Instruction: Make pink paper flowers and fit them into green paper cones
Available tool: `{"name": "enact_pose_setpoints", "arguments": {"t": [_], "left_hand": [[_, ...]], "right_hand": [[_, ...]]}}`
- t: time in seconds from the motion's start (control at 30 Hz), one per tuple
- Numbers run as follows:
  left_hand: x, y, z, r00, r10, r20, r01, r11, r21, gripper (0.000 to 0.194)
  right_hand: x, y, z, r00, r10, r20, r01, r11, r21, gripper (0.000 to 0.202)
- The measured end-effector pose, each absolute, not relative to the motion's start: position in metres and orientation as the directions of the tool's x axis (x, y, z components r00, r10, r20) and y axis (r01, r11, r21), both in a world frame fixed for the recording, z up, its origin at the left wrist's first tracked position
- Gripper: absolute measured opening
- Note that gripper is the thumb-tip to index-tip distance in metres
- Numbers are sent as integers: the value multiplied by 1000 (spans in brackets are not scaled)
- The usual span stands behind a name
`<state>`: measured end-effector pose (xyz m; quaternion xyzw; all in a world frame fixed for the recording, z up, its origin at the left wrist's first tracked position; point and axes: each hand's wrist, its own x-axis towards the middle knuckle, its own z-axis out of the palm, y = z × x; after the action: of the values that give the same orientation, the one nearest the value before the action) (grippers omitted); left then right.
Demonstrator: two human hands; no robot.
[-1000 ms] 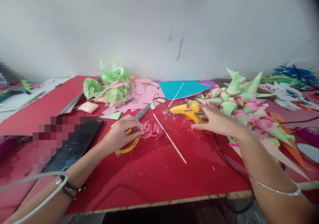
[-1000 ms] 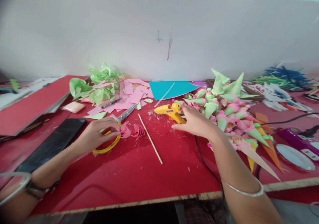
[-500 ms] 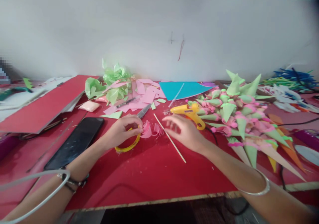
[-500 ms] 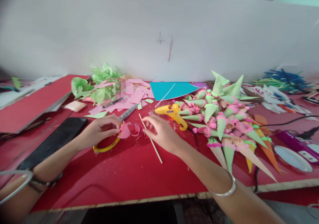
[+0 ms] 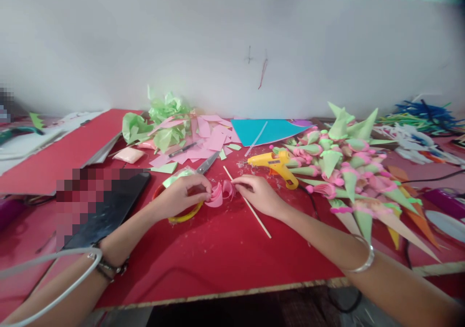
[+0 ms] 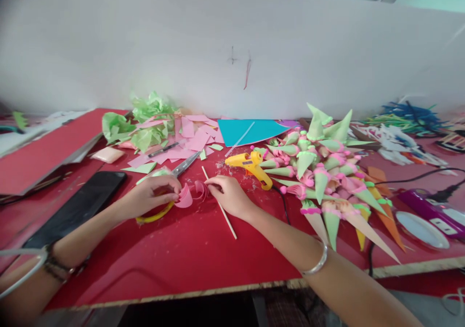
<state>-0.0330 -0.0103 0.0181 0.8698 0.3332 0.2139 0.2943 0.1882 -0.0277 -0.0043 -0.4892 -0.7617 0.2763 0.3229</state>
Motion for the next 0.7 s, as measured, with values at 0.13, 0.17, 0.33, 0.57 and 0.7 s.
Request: {"name": "enact_pose_setpoints", "arguments": {"t": [0.13, 0.17, 0.33, 0.57, 0.7], "left_hand": [[-30, -11, 19, 726, 678, 117, 492, -630, 601, 13], [-30, -11, 18, 731, 674, 108, 498, -635, 591, 13], [-28, -11, 17, 740, 664, 107, 498, -648, 577, 15], [-28, -11, 17, 732, 674, 101, 509, -639, 576, 15], [-29, -11, 16, 740, 664, 109, 499, -650, 574, 15]], "right_hand": [[189, -25, -3, -319, 927, 196, 548, 349, -760, 21], [189, -25, -3, -321, 930, 179, 546, 336, -767, 20], [187, -24, -5, -324, 929, 178, 552, 339, -761, 19], [186, -22, -4, -336, 922, 190, 530, 352, -771, 15], [190, -24, -2, -389, 912, 134, 467, 321, -824, 19]]}}
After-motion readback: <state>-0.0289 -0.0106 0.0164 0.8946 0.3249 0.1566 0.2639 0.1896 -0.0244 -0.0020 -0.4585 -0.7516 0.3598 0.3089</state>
